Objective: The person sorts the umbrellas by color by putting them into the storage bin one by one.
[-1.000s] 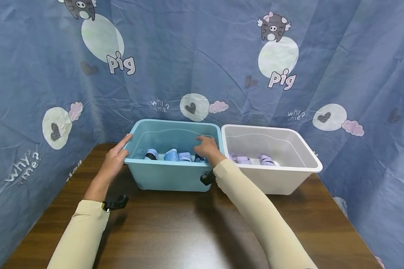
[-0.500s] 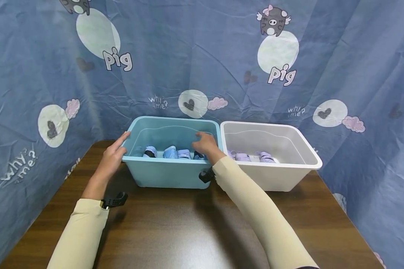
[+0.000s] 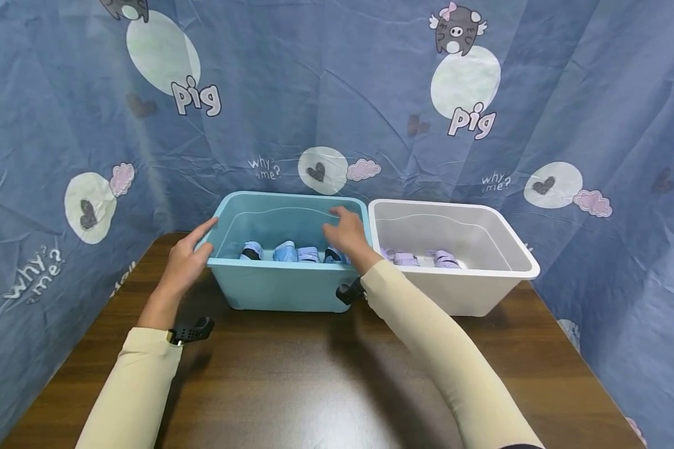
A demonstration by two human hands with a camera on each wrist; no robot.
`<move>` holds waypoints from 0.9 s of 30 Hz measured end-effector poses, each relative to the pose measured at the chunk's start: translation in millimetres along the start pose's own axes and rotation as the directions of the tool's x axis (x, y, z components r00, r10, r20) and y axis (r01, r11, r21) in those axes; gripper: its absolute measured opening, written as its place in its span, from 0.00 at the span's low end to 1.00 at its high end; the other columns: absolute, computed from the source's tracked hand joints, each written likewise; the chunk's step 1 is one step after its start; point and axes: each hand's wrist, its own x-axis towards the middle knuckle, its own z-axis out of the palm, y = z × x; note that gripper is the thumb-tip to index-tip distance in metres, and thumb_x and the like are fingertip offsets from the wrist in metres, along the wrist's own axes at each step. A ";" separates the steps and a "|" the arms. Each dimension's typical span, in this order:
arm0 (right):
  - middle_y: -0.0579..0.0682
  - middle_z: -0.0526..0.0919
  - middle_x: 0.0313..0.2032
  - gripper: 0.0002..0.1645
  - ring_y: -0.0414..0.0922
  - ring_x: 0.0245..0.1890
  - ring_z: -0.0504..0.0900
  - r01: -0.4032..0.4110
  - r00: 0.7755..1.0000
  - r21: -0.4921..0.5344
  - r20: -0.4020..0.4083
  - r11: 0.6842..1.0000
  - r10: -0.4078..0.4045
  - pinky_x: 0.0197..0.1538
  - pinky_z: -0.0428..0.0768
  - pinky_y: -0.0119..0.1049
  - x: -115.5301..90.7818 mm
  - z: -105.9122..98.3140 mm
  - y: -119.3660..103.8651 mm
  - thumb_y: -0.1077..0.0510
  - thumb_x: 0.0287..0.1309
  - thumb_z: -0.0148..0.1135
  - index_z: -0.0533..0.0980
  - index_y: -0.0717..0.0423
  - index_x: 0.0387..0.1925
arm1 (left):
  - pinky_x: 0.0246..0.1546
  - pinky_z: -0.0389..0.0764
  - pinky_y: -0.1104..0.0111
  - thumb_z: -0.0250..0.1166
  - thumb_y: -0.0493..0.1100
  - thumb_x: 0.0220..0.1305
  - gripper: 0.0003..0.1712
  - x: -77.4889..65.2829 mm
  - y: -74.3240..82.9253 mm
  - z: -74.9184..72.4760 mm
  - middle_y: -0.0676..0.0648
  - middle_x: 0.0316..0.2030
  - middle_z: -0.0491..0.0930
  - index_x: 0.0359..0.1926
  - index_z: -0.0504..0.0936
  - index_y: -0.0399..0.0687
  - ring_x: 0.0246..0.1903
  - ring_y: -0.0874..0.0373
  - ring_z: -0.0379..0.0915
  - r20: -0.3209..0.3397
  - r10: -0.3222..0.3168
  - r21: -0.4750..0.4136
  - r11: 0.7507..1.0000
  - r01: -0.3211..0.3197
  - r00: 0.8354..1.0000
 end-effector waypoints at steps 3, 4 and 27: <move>0.55 0.67 0.66 0.30 0.49 0.51 0.71 0.031 0.999 0.009 0.007 0.999 -0.031 0.43 0.74 0.40 -5.9 -3.6 -2.1 0.56 0.62 0.55 0.67 0.48 0.67 | 0.52 0.65 0.46 0.48 0.39 0.66 0.33 -0.8 3.2 -1.6 0.34 0.67 0.63 0.73 0.61 0.54 0.56 0.39 0.64 -0.016 -0.008 0.024 1.000 0.008 1.000; 0.55 0.66 0.66 0.30 0.49 0.52 0.70 0.045 0.999 0.009 0.013 0.999 -0.045 0.45 0.73 0.40 -8.2 -5.2 -2.8 0.56 0.62 0.55 0.67 0.47 0.67 | 0.52 0.66 0.45 0.48 0.39 0.66 0.33 -1.1 4.5 -2.2 0.34 0.67 0.63 0.73 0.61 0.55 0.57 0.39 0.64 -0.019 -0.012 0.032 0.999 0.012 1.000; 0.52 0.65 0.68 0.36 0.48 0.69 0.61 0.385 0.918 -0.104 -0.058 0.917 -0.392 0.69 0.59 0.46 -69.7 -81.8 42.1 0.43 0.65 0.57 0.63 0.49 0.70 | 0.57 0.23 0.28 0.41 0.68 0.69 0.43 -6.4 66.0 13.6 0.34 0.74 0.42 0.77 0.46 0.53 0.71 0.31 0.36 0.151 0.133 0.454 0.871 -0.188 0.980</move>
